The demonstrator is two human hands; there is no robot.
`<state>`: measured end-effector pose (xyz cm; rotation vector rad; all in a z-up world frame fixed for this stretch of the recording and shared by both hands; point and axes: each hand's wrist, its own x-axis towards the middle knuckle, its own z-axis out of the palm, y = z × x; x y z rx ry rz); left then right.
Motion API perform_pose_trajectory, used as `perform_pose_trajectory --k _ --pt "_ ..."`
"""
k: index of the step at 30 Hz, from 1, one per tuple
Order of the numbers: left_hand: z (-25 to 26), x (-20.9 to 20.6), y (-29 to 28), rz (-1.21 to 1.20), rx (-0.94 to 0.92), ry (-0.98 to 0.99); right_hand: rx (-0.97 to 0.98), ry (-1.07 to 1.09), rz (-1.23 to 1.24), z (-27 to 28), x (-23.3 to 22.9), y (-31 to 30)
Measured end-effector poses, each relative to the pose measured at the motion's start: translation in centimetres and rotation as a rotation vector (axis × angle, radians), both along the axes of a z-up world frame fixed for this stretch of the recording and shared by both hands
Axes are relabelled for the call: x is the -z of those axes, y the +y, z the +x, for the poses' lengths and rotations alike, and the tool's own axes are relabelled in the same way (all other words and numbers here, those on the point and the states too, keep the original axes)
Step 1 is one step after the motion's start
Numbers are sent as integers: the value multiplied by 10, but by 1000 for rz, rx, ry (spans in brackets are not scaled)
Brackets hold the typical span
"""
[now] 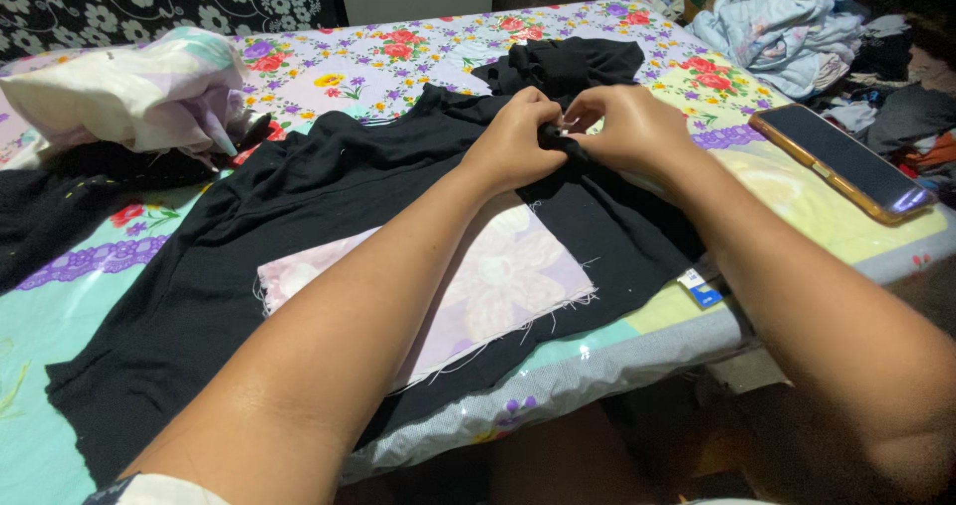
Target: The person places a floral-patterned fabric piece on a black garment and trims the black fabric around it using blue-handled scissors. The person repeatedly adjusts the fabric and garment, then cuts along the edges to shape the black material to the floral piece.
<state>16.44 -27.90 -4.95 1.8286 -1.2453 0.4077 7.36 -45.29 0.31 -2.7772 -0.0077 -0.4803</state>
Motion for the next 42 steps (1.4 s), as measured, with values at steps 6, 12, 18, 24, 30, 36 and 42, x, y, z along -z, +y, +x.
perform_pose_trajectory --k 6,12,18,24,30,36,42 --pt "0 4 0 87 -32 59 234 243 -529 2 -24 -6" --pt "-3 4 -3 104 -150 -85 212 487 -586 -9 -18 -84" --pt "-12 -3 -2 61 -231 -111 281 406 112 -95 -19 -154" --pt "-16 -8 -4 123 -545 -168 426 177 191 -131 8 -70" --pt "-14 -6 -2 391 -425 -21 453 148 72 -149 -10 -32" --pt "-3 2 -7 250 -192 -219 579 257 32 -163 -17 -73" --pt "13 -29 40 58 -112 -64 554 209 -31 -150 3 -119"
